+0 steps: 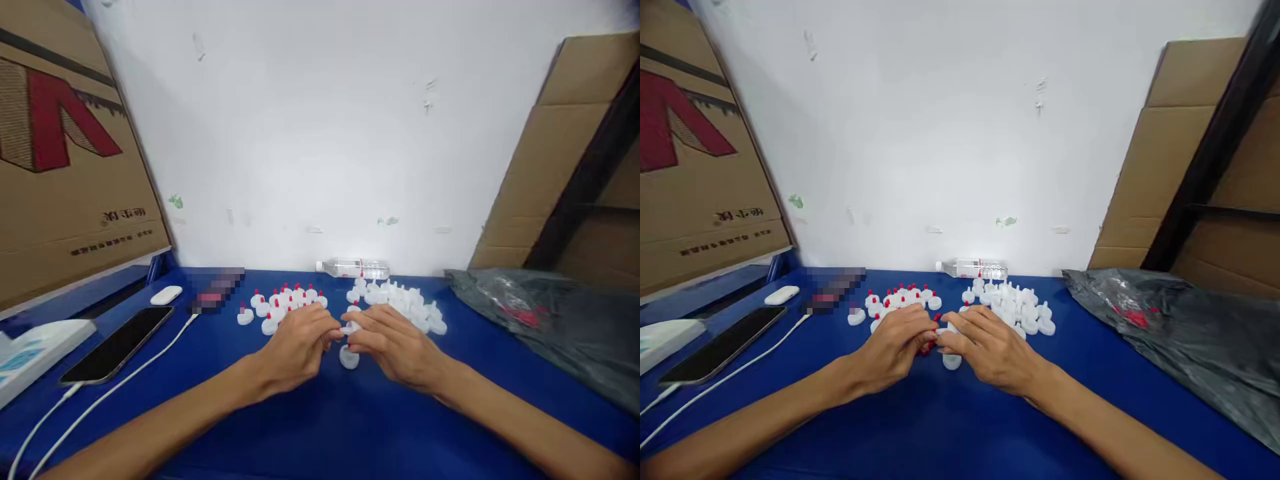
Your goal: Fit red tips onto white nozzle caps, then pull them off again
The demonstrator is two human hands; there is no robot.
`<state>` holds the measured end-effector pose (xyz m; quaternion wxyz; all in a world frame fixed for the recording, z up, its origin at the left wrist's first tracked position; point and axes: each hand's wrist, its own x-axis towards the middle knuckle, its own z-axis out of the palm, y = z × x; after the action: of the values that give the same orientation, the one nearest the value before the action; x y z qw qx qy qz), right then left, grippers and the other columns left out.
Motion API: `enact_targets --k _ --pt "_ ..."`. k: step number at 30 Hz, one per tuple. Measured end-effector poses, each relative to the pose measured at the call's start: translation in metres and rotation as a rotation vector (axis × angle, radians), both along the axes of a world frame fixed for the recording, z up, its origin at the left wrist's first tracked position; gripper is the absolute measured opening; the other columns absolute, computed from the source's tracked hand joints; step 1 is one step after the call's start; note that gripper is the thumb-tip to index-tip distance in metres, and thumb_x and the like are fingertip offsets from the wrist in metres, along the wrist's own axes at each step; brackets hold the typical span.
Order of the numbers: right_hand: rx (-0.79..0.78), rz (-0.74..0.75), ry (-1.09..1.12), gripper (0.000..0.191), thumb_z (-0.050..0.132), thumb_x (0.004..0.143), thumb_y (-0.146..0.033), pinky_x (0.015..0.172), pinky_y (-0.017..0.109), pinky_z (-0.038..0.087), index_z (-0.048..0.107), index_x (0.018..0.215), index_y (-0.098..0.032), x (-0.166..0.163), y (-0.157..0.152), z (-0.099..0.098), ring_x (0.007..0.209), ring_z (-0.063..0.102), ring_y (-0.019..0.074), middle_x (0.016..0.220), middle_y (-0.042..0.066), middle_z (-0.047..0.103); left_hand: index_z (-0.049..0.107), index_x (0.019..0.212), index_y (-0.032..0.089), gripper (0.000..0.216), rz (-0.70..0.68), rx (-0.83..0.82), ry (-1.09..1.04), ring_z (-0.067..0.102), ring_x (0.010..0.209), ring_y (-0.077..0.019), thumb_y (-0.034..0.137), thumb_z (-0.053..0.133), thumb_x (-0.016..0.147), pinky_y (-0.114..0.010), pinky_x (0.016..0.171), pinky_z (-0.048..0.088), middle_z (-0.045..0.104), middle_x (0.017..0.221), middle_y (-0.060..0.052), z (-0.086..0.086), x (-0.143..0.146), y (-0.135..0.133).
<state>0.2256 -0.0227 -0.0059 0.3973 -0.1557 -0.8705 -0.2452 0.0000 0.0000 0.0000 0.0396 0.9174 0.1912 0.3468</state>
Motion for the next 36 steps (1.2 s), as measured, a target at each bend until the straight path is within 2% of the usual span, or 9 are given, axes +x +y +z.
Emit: enact_targets --k 5,8,11,17,21,24,28,32,36 --pt "0.000 -0.029 -0.052 0.025 0.058 0.096 -0.013 0.085 0.039 0.057 0.054 0.120 -0.015 0.000 0.002 0.003 0.096 0.069 0.0203 0.113 0.014 0.071 0.056 0.080 0.015 0.027 -0.019 0.089 0.067 0.045 0.067 -0.0164 0.014 0.037 0.100 -0.030 0.064 0.038 0.057 0.071 -0.004 0.007 -0.002 0.003" --pt "-0.004 -0.066 -0.112 0.031 0.056 0.095 -0.009 0.095 0.039 0.055 0.057 0.125 -0.015 0.001 -0.001 0.009 0.109 0.066 0.0210 0.120 0.013 0.069 0.058 0.082 0.015 0.026 -0.036 0.234 0.168 0.046 0.070 -0.0180 0.018 0.040 0.100 -0.033 0.068 0.039 0.058 0.073 -0.005 0.020 -0.007 0.003" --pt "-0.008 -0.098 -0.123 0.035 0.054 0.095 -0.007 0.102 0.037 0.054 0.058 0.128 -0.015 0.006 -0.003 0.017 0.122 0.059 0.0209 0.127 0.012 0.066 0.057 0.078 0.016 0.028 -0.007 0.285 0.235 0.048 0.072 -0.0191 0.023 0.041 0.100 -0.034 0.071 0.039 0.057 0.072 -0.006 0.031 -0.013 0.005" --pt "-0.011 -0.175 -0.085 0.019 0.057 0.096 -0.013 0.091 0.035 0.058 0.066 0.112 -0.017 0.026 0.008 0.027 0.108 0.067 0.0204 0.114 0.010 0.072 0.047 0.060 0.018 0.036 0.180 0.107 0.495 0.044 0.054 -0.0145 0.025 0.046 0.095 -0.032 0.057 0.029 0.052 0.056 -0.001 0.033 -0.025 0.012" --pt "-0.074 -0.209 -0.113 0.010 0.058 0.097 -0.023 0.082 0.036 0.055 0.067 0.098 -0.017 0.034 0.015 0.031 0.097 0.068 0.0212 0.099 0.007 0.074 0.047 0.056 0.018 0.036 0.275 0.029 0.582 0.045 0.051 -0.0139 0.027 0.049 0.091 -0.031 0.057 0.026 0.054 0.052 0.000 0.040 -0.028 0.009" --pt "-0.125 -0.251 -0.143 0.019 0.057 0.098 -0.029 0.068 0.033 0.048 0.066 0.088 -0.017 0.035 0.016 0.031 0.076 0.061 0.0181 0.083 0.006 0.069 0.052 0.057 0.018 0.035 0.347 -0.038 0.616 0.052 0.058 -0.0170 0.032 0.052 0.089 -0.031 0.059 0.028 0.059 0.057 -0.002 0.045 -0.028 0.005" --pt "-0.231 -0.256 -0.233 0.026 0.053 0.099 -0.034 0.065 0.031 0.040 0.065 0.083 -0.017 0.033 0.015 0.024 0.065 0.051 0.0156 0.068 0.003 0.060 0.056 0.061 0.020 0.032 0.321 -0.195 0.693 0.056 0.061 -0.0179 0.037 0.056 0.088 -0.028 0.057 0.030 0.063 0.061 -0.001 0.044 -0.029 0.003" --pt "-0.391 -0.266 -0.324 0.030 0.052 0.099 -0.039 0.067 0.030 0.038 0.064 0.081 -0.018 0.029 0.016 0.013 0.062 0.049 0.0144 0.065 0.001 0.057 0.060 0.064 0.020 0.031 0.352 -0.142 0.731 0.060 0.064 -0.0208 0.040 0.057 0.087 -0.029 0.057 0.033 0.065 0.065 -0.004 0.040 -0.028 0.002" --pt "-0.426 -0.303 -0.325 0.034 0.049 0.100 -0.043 0.068 0.030 0.038 0.066 0.083 -0.018 0.031 0.017 0.013 0.063 0.052 0.0148 0.067 0.002 0.060 0.059 0.062 0.021 0.032 0.357 -0.128 0.772 0.059 0.059 -0.0213 0.042 0.057 0.087 -0.030 0.054 0.032 0.062 0.060 -0.004 0.037 -0.026 0.000"
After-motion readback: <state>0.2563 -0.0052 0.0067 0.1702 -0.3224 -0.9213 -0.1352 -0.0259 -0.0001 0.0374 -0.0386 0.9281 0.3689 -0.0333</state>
